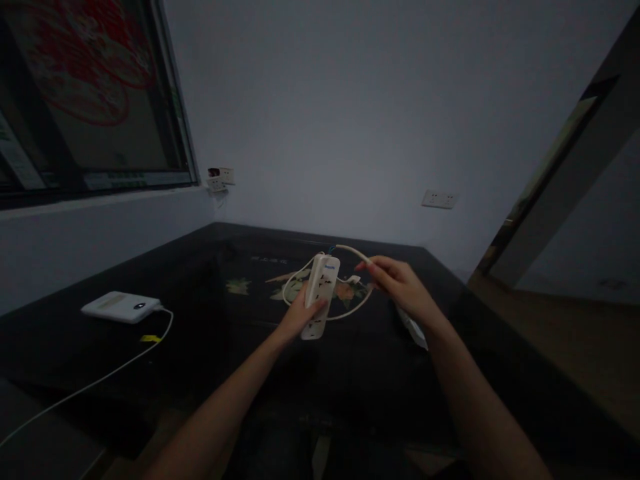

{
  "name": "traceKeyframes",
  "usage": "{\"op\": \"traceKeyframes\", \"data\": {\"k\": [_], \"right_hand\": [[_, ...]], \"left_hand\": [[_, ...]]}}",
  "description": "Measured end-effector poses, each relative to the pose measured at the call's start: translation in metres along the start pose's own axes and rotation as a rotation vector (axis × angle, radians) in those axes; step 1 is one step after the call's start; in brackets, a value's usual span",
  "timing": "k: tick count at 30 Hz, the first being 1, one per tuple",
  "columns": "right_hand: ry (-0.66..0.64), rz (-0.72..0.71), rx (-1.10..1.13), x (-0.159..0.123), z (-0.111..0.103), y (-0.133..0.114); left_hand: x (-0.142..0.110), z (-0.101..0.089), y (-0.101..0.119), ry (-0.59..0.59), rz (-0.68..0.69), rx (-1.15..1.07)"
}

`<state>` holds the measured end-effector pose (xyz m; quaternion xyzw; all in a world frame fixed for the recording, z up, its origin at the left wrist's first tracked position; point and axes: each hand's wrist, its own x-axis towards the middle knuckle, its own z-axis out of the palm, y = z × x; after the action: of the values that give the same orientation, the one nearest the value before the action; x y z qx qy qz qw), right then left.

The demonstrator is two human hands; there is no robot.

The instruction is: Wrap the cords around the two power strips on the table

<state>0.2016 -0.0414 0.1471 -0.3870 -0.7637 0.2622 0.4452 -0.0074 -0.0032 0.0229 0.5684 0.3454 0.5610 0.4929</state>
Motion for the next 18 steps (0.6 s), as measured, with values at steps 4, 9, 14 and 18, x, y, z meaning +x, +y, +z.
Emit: {"op": "traceKeyframes", "data": {"k": [4,9,14,18], "right_hand": [[-0.056,-0.027,-0.187,-0.025,0.059,0.004],[-0.095,0.100,-0.722,-0.041,0.108,0.008],[-0.145,0.147,-0.902,-0.041,0.117,0.003],[-0.136,0.166,-0.832,-0.043,0.114,0.007]], "left_hand": [[-0.008,0.009,0.001,-0.035,-0.099,-0.238],[-0.015,0.018,-0.004,-0.055,-0.143,-0.454],[-0.015,0.020,-0.009,-0.033,-0.143,-0.494],[-0.014,0.019,-0.012,-0.061,-0.175,-0.468]]}}
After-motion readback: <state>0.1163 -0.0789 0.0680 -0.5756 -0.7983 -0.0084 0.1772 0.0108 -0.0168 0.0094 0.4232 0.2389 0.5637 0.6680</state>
